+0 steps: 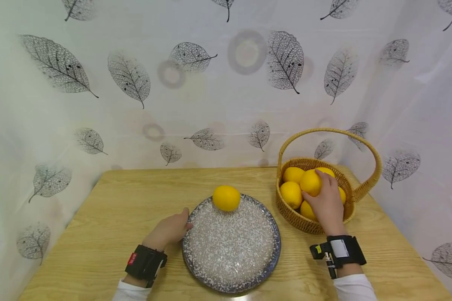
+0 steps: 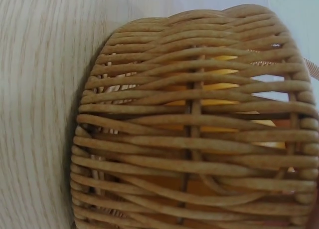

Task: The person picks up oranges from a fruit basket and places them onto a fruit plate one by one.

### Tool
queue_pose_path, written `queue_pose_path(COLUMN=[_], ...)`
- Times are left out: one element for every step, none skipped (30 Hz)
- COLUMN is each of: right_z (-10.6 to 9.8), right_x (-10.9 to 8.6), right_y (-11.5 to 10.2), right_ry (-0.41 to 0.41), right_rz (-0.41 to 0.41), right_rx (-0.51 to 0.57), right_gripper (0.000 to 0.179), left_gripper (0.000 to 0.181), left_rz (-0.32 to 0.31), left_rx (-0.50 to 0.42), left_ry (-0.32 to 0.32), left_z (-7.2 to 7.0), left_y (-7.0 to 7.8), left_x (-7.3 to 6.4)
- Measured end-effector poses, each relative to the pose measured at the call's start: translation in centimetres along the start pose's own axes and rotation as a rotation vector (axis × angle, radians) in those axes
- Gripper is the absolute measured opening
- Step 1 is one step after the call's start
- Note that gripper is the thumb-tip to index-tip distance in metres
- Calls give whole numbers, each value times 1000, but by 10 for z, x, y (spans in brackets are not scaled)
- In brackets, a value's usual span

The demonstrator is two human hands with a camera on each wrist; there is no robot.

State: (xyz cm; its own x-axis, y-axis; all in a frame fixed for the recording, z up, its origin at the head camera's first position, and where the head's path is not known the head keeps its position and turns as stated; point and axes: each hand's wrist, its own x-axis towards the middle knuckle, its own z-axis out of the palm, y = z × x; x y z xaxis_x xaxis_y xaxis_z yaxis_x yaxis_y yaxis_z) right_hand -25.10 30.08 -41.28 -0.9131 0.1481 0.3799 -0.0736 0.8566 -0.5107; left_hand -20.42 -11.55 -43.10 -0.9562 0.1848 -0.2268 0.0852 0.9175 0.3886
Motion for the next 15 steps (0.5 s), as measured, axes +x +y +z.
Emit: queue_pose_path(right_z=[0,0,0,0,0,0,0,0,0,0,0,-1,-2,-2,-3], right_x=[0,-1,-1,-1,-2,-2,-3,-3,-3,-3,-3,-4,-4,-4,-4], right_y=[0,0,-1,-1,-1,-1,-1,-1,-1,-1,-1,-2,-3,-4,-5], right_ry=[3,5,9,12,14,16,19,21,21,19,18,16,15,13,13], right_rz=[1,1,0,-2,-1,0,2,5,9,15,21,26,30,35,38], right_rx=[-2,-5,-6,-7,-8,-8,-8,-9,-8,-8,-9,-9,-9,-8,-5], right_gripper=[80,80,80,80,80,80,80,80,81,81,81,81,81,81,81], left_gripper=[57,57,57,57,57,57,57,57,57,57,57,57,57,57,57], left_rz=[0,-2,-2,0,3,5,7,9,12,12,10,8,6,2,-3], left_rx=[2,3,4,6,8,8,10,10,11,10,11,9,7,6,4], left_ry=[3,4,5,7,9,9,11,12,13,14,13,13,12,10,8], left_z=[0,0,1,1,1,1,2,2,2,2,2,2,2,2,1], left_y=[0,0,0,0,0,0,0,0,0,0,1,1,1,1,1], left_x=[0,0,0,0,0,0,0,0,-1,0,-1,-1,0,0,0])
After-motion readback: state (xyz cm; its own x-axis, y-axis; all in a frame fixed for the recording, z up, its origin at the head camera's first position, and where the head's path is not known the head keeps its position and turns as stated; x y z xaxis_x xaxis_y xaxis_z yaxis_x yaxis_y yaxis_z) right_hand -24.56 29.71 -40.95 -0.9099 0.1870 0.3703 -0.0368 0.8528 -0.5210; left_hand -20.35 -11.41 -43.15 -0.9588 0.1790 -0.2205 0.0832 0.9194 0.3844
